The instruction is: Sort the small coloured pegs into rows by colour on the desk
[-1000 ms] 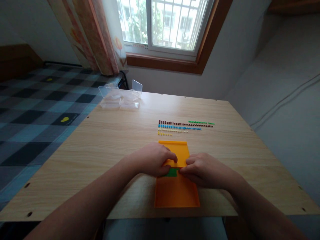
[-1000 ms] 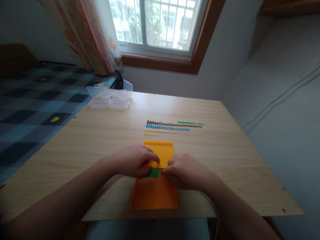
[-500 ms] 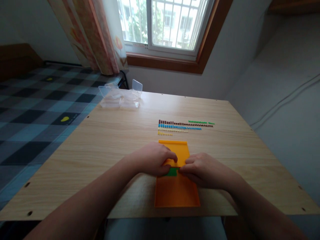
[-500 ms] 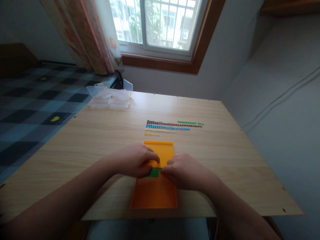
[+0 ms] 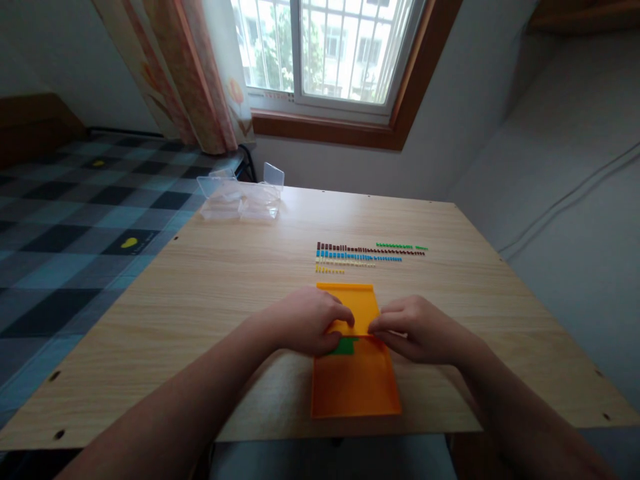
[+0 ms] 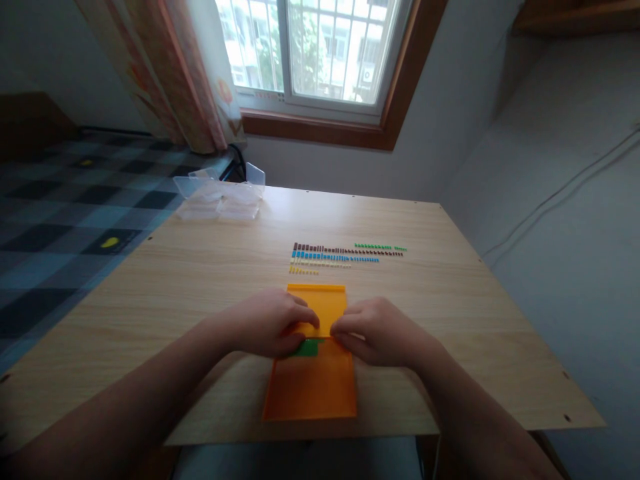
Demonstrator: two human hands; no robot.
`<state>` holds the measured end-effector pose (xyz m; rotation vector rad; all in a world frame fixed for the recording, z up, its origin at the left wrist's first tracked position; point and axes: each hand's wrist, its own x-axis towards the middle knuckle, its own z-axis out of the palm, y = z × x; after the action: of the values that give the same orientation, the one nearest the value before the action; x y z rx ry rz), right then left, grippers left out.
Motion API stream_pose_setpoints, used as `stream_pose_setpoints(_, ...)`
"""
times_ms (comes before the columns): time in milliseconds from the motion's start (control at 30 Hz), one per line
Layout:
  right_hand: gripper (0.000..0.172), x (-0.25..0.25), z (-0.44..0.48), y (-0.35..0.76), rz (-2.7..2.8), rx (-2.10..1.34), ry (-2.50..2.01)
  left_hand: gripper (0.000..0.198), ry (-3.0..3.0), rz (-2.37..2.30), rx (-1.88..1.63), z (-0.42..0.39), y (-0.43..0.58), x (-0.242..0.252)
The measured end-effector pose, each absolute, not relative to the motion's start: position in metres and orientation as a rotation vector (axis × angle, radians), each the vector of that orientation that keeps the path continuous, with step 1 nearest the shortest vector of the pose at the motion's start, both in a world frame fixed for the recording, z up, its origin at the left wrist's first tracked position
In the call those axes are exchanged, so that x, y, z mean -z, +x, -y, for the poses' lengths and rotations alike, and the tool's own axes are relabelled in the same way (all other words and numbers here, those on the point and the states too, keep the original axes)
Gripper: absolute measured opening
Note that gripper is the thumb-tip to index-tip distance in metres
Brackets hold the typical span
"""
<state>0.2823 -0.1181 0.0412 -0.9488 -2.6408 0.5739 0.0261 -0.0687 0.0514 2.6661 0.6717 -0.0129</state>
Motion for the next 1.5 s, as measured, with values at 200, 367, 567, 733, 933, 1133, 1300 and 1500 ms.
stream_pose_setpoints(200, 0.020, -0.035, 0.094, 0.306, 2.229, -0.286, -1.201, 0.027, 2.738, -0.684, -0.081, 0.065, 0.024, -0.053)
stream_pose_setpoints(367, 0.022, -0.048, 0.063, 0.319, 2.157, -0.034, -1.400, 0.023, 2.811, -0.803, -0.220, 0.056, 0.019, -0.049)
stream_pose_setpoints(567, 0.022, -0.064, -0.003, 0.326, 2.215, -0.047, -1.860, 0.025, 2.829, -0.885, -0.407, 0.048, 0.015, -0.042)
stream_pose_setpoints(733, 0.027, -0.049, -0.042, 0.312, 2.137, -0.136, -2.051, 0.023, 2.823, -0.986, -0.565, 0.043, 0.010, -0.037)
stream_pose_setpoints(933, 0.027, -0.026, -0.054, 0.306, 2.143, -0.157, -2.086, 0.022, 2.820, -1.044, -0.668, 0.040, 0.006, -0.034)
stream_pose_setpoints(1133, 0.025, -0.023, -0.055, 0.312, 2.173, -0.217, -2.096, 0.021, 2.831, -1.062, -0.675, 0.040, 0.007, -0.034)
stream_pose_setpoints(1300, 0.025, -0.022, -0.053, 0.307, 2.186, -0.200, -2.085, 0.021, 2.842, -1.048, -0.689, 0.040, 0.007, -0.034)
stream_pose_setpoints(1500, 0.025, -0.024, -0.049, 0.297, 2.175, -0.145, -2.069, 0.021, 2.836, -0.998, -0.636, 0.041, 0.008, -0.036)
